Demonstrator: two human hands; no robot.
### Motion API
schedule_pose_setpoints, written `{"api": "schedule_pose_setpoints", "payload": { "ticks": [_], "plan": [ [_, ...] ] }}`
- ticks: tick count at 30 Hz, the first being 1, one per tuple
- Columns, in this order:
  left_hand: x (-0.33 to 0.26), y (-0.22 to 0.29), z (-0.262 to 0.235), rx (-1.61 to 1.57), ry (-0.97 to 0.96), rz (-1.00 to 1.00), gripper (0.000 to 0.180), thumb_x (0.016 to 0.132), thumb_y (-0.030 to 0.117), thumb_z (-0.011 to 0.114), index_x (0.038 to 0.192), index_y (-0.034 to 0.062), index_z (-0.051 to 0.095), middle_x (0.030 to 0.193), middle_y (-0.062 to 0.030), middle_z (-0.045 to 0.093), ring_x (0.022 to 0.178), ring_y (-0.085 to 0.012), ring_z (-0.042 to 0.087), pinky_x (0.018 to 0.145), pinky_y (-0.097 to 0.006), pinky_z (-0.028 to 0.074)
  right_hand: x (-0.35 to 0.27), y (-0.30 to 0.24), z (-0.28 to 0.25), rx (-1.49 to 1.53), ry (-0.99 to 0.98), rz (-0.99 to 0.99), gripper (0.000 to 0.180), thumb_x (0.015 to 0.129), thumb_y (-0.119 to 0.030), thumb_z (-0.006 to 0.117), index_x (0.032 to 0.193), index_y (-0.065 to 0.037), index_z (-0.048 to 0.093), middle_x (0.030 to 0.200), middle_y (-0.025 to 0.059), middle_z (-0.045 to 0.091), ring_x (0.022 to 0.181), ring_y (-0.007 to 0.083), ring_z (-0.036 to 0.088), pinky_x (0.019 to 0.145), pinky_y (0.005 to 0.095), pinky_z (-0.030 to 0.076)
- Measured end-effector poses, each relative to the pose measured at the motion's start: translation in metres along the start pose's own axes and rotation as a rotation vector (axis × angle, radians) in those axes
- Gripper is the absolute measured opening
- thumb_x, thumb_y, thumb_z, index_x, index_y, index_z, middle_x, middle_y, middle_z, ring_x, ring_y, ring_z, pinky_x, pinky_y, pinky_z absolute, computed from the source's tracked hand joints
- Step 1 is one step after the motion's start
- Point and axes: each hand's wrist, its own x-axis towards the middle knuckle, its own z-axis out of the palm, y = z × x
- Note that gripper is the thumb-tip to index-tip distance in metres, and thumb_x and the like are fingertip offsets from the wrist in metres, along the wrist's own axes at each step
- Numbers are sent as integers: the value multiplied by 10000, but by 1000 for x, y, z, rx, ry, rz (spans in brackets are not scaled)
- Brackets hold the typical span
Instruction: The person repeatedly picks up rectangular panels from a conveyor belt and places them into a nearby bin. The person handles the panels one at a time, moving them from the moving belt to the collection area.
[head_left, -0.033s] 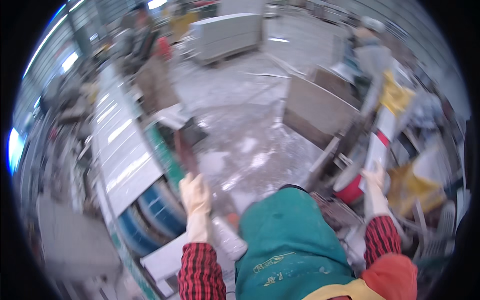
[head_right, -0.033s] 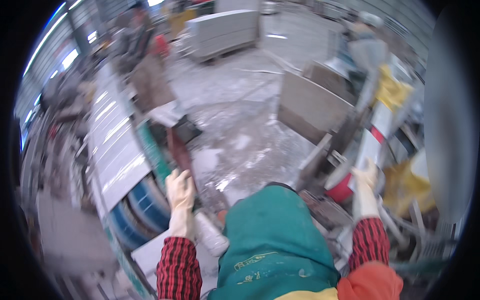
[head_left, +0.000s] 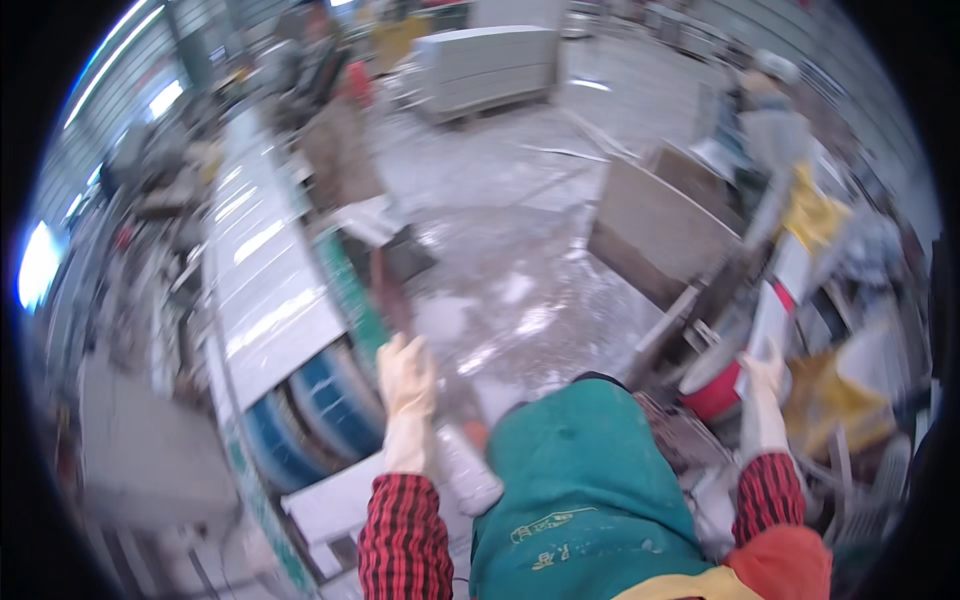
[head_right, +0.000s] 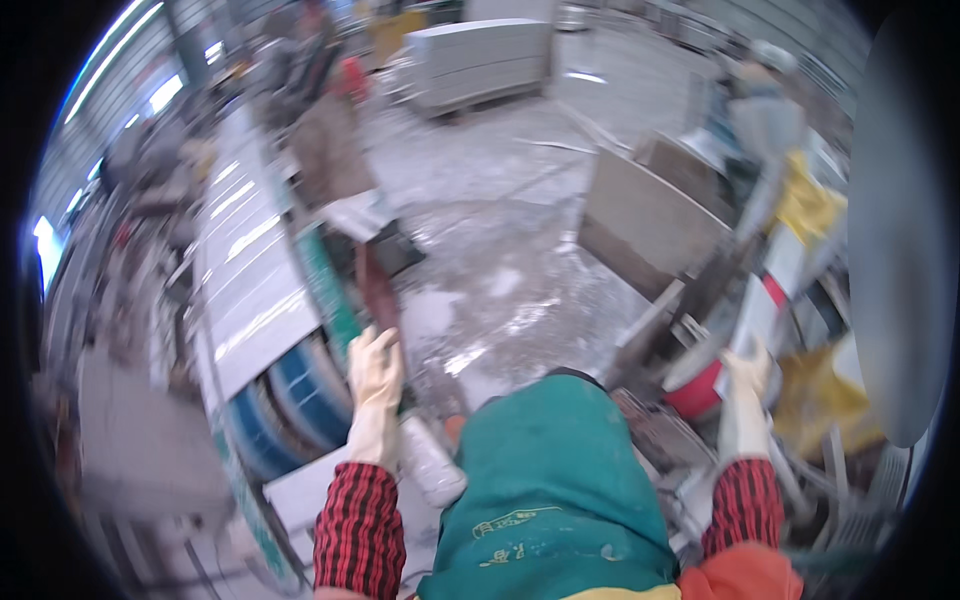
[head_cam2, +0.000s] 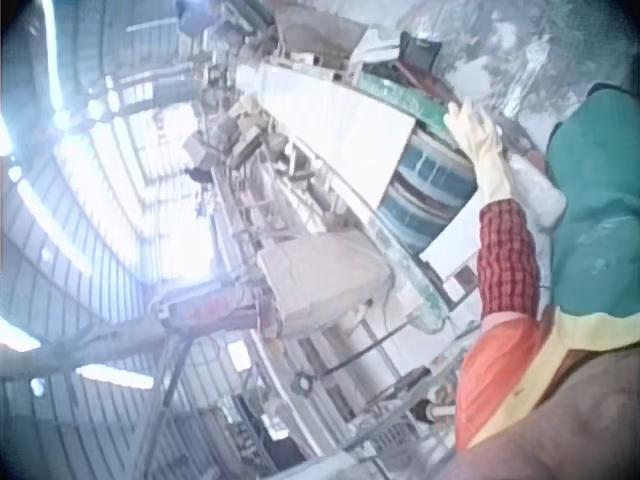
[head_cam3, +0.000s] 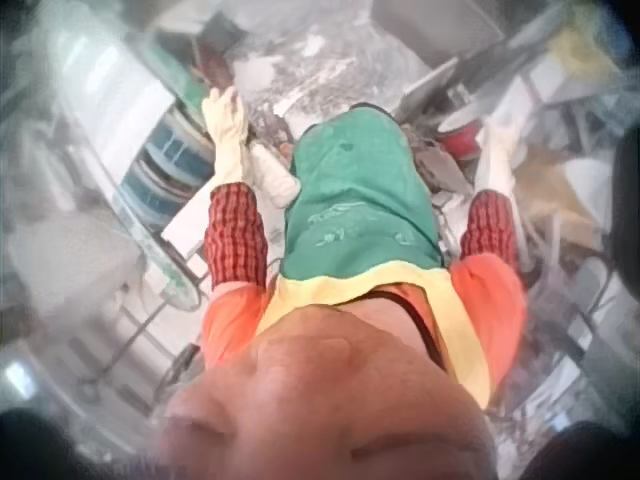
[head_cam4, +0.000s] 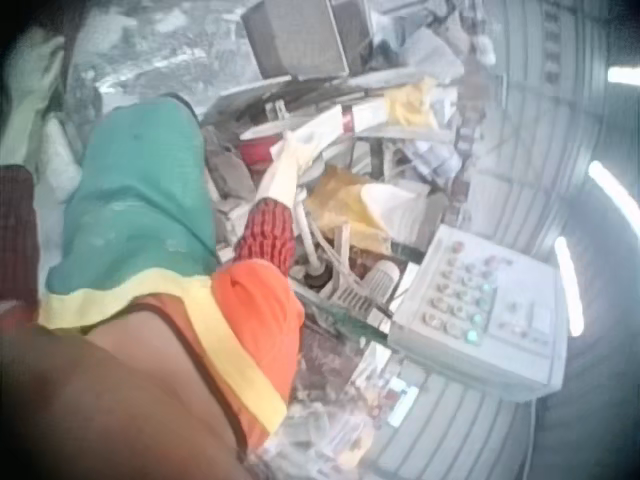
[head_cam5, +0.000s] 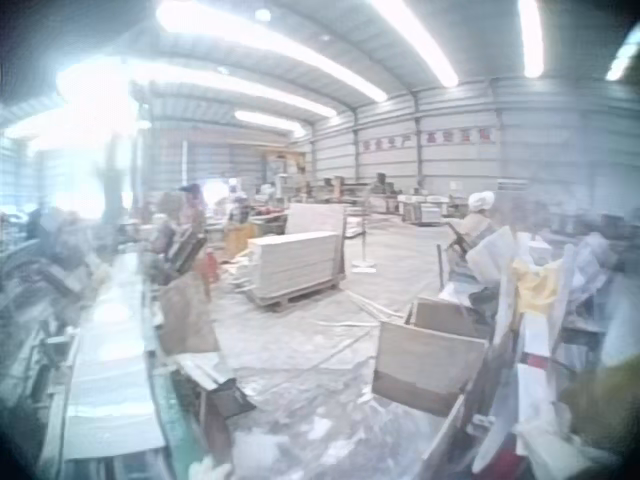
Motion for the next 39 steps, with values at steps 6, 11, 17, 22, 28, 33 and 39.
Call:
{"api": "schedule_pose_setpoints", "payload": {
  "ticks": [6, 11, 17, 22, 28, 33, 39],
  "plan": [
    [-4, 24, 34, -583, 247, -149, 236, 958, 135, 636, 1167, 34, 674, 1141, -133, 681, 1082, -243, 632, 967, -356, 478, -19, -102, 15, 102, -325, -524, 909, 598, -10, 756, 1453, -9, 450, 1470, 153, 466, 1391, 281, 417, 1169, 376, 318],
    [10, 171, -19, -1510, -463, -764, 612, 1005, 267, 579, 1522, 78, 312, 1508, -156, 434, 1346, -301, 489, 1129, -407, 405, -75, -244, 73, 152, -694, -1022, 868, 552, -103, 753, 1391, -59, 535, 1394, 189, 538, 1301, 327, 516, 1117, 390, 393],
    [-8, 140, -42, -1755, 247, -730, 388, 984, 145, 566, 1340, 52, 444, 1338, -148, 537, 1236, -308, 559, 1050, -454, 498, -215, -394, 133, 3, -1034, -1753, 810, 569, -144, 829, 1328, -181, 547, 1321, 108, 589, 1169, 346, 577, 1005, 431, 503],
    [-36, 48, -101, -1641, 607, -806, 341, 981, -18, 422, 1322, -2, 401, 1349, -245, 508, 1251, -405, 552, 1043, -573, 517, -280, -431, 169, 223, -891, -2105, 718, 626, -279, 864, 1260, -146, 554, 1240, 102, 572, 1172, 296, 546, 1024, 411, 437],
    [-51, -41, -133, -1339, 913, -1063, 272, 1027, 52, 417, 1290, -18, 398, 1314, -249, 550, 1159, -419, 623, 917, -536, 605, -205, -387, 203, 205, -767, -1901, 661, 674, -213, 844, 1262, -118, 557, 1215, 134, 585, 1181, 328, 546, 1042, 429, 422],
    [-64, -101, -130, -1343, 962, -1177, 323, 1034, 92, 415, 1325, -47, 406, 1277, -234, 587, 1147, -382, 641, 905, -452, 622, -67, -285, 178, -165, -736, -1413, 683, 692, -207, 834, 1324, -138, 586, 1355, 169, 581, 1309, 370, 495, 1105, 463, 396],
    [-40, -112, -114, -1267, 986, -1227, 346, 990, 36, 446, 1331, 4, 398, 1254, -223, 582, 1086, -365, 664, 802, -444, 635, 84, -106, 78, -427, -338, -904, 614, 792, -172, 733, 1357, -29, 537, 1330, 204, 571, 1262, 366, 517, 1084, 415, 404]
  ]
}}
